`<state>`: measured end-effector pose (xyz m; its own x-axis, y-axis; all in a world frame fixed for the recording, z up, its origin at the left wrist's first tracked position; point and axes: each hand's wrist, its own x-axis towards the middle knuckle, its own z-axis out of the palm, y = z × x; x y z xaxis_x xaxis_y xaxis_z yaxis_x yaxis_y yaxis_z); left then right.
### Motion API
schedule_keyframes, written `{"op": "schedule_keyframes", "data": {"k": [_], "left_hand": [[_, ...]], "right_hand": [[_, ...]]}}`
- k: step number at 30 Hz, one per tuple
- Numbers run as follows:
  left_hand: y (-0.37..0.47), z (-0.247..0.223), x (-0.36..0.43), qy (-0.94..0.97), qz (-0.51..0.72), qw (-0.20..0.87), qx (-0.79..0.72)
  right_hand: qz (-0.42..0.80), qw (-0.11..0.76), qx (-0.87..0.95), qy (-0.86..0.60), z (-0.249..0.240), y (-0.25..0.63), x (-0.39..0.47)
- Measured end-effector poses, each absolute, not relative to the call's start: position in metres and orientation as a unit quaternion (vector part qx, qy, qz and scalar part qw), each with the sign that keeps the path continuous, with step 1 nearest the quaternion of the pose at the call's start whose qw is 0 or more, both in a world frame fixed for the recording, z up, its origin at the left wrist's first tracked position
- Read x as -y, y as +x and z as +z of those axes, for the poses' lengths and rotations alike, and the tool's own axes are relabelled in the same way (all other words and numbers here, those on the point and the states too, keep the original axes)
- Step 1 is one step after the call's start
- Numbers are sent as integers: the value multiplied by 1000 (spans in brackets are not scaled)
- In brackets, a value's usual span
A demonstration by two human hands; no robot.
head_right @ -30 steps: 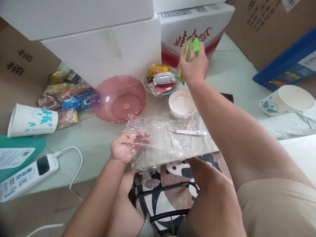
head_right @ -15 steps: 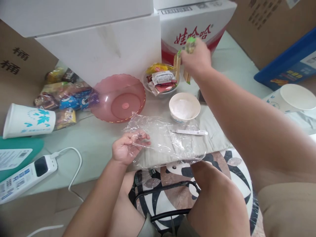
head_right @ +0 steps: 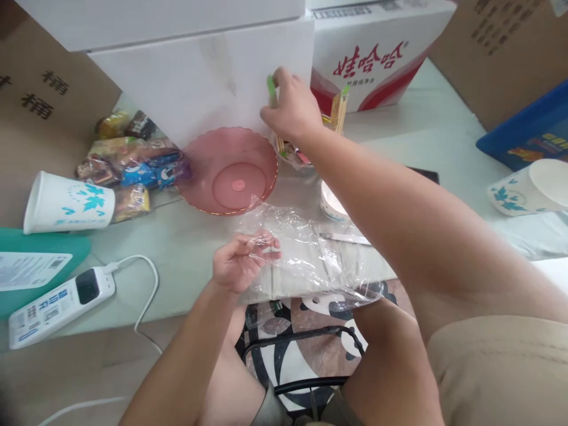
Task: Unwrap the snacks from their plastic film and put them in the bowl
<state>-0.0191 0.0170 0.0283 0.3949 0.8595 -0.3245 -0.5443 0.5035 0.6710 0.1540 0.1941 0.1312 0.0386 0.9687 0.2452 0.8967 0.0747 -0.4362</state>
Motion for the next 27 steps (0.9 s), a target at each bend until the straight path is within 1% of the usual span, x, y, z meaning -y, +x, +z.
{"op": "schedule_keyframes", "data": {"k": [2,4,7,10,16,24,27], "left_hand": [[-21,30,-17,233,438,805,-326],[-22,31,-17,234,435,807,-325],[-23,32,-17,232,434,808,-324],[-23,31,-15,232,434,810,-319],[-20,29,-15,228,434,811,-321],[-17,27,-17,239,427,809,-326],[-16,28,-18,238,429,806,-330]], "right_hand": [[52,225,714,-661,132,153,-191],[39,183,733,-654,134,151,-189],[47,132,731,-668,135,147,-191],[49,120,720,-682,135,145,-194],[56,130,693,-707,140,150,-195],[96,94,673,-728,147,146,-193],[105,94,670,-729,143,139,-194]]}}
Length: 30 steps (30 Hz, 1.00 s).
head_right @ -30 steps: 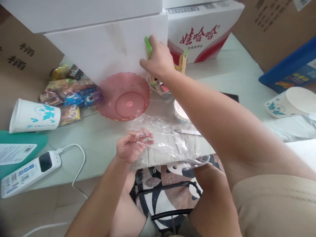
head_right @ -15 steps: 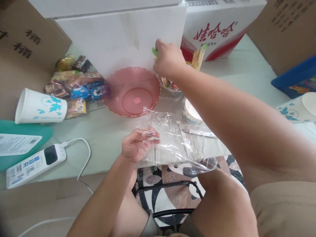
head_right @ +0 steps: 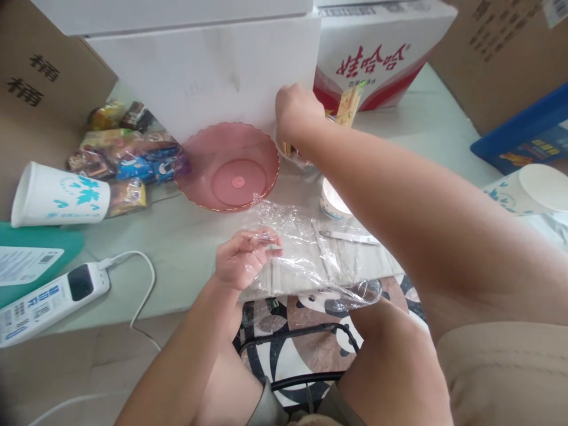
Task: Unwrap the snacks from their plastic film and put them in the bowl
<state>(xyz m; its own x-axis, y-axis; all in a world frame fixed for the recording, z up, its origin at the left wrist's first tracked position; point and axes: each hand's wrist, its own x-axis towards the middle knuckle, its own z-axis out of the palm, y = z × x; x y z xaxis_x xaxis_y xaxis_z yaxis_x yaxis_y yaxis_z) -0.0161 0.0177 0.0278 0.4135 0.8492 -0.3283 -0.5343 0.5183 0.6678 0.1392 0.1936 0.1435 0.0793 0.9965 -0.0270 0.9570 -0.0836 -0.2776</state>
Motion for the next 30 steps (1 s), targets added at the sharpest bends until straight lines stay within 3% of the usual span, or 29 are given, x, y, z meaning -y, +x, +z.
{"op": "schedule_keyframes", "data": {"k": [5,10,13,17,25,30], "left_hand": [[-17,27,-17,244,427,804,-334],[-21,28,-16,238,429,804,-337],[-21,30,-18,239,422,807,-336],[-16,32,-19,236,420,806,-345],[-7,31,-21,240,406,804,-362],[-7,31,-21,247,403,801,-367]], "right_hand": [[114,114,690,-706,147,140,-188],[-11,315,591,-743,158,201,-187],[64,361,479,-798,142,246,-194],[183,313,455,-813,117,270,-201],[-34,211,628,-748,121,253,-189],[-53,209,630,-746,112,245,-178]]}}
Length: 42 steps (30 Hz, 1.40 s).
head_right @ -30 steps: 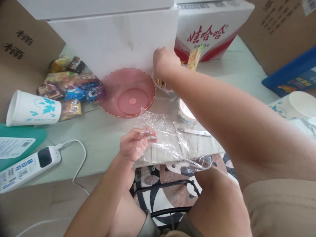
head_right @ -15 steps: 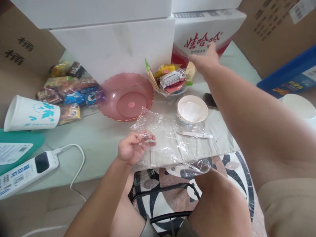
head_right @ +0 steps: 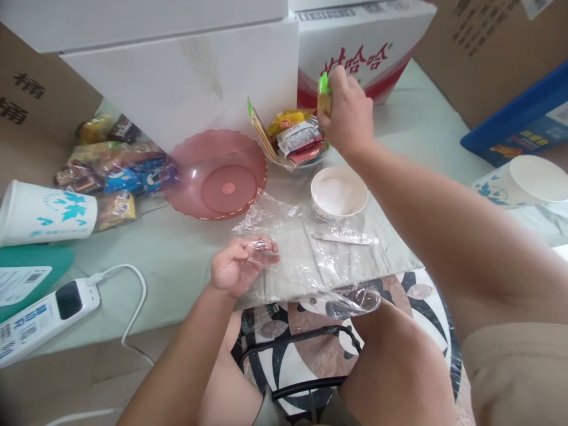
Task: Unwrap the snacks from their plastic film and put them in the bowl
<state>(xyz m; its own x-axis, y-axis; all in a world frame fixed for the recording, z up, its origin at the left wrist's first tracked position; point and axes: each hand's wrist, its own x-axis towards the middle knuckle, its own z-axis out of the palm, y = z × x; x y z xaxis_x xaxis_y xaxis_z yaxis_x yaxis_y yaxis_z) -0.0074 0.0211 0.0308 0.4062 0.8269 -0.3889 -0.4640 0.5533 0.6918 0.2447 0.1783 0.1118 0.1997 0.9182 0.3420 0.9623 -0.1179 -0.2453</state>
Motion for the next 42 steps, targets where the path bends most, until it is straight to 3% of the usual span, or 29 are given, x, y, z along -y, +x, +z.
{"op": "schedule_keyframes", "data": {"k": [8,15,18,21,24,26,30,42], "left_hand": [[-9,32,-20,242,406,800,-369],[-9,31,-20,238,406,804,-363],[-10,31,-20,234,412,800,-368],[-10,31,-20,233,414,800,-367],[-10,30,-21,233,412,803,-362],[-10,29,-21,239,414,802,-358],[-11,26,-20,244,425,806,-333],[-17,26,-17,241,425,808,-329]], "right_hand": [[3,180,598,-781,115,241,-174],[79,80,579,-807,109,247,-182],[89,92,585,-801,110,251,-179],[24,148,597,-788,124,245,-172],[-42,202,681,-703,144,221,-175],[-5,218,737,-640,154,197,-185],[76,183,760,-619,157,156,-212],[23,118,754,-645,139,184,-217]]}}
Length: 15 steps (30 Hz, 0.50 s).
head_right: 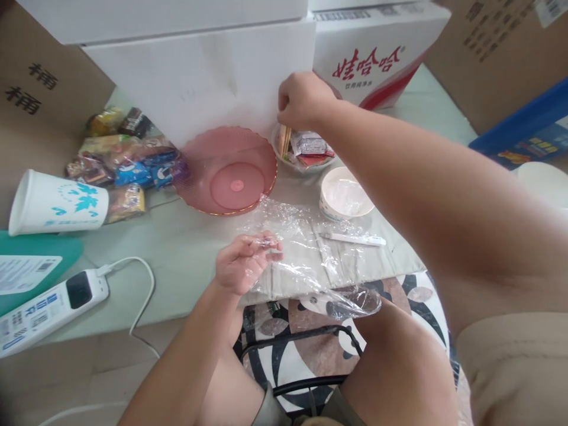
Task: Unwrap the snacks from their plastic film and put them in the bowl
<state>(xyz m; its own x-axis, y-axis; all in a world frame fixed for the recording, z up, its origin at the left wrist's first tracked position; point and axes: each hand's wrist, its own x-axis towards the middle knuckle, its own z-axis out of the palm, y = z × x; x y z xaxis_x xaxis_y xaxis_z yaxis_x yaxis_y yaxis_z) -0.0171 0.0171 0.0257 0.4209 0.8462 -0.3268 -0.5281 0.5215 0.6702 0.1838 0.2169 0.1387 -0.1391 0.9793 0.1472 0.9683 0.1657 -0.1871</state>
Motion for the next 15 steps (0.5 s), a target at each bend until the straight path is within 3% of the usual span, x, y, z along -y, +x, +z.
{"op": "schedule_keyframes", "data": {"k": [15], "left_hand": [[-12,28,-20,238,416,814,-329]], "right_hand": [[-28,79,841,-534,100,172,-194]]}}
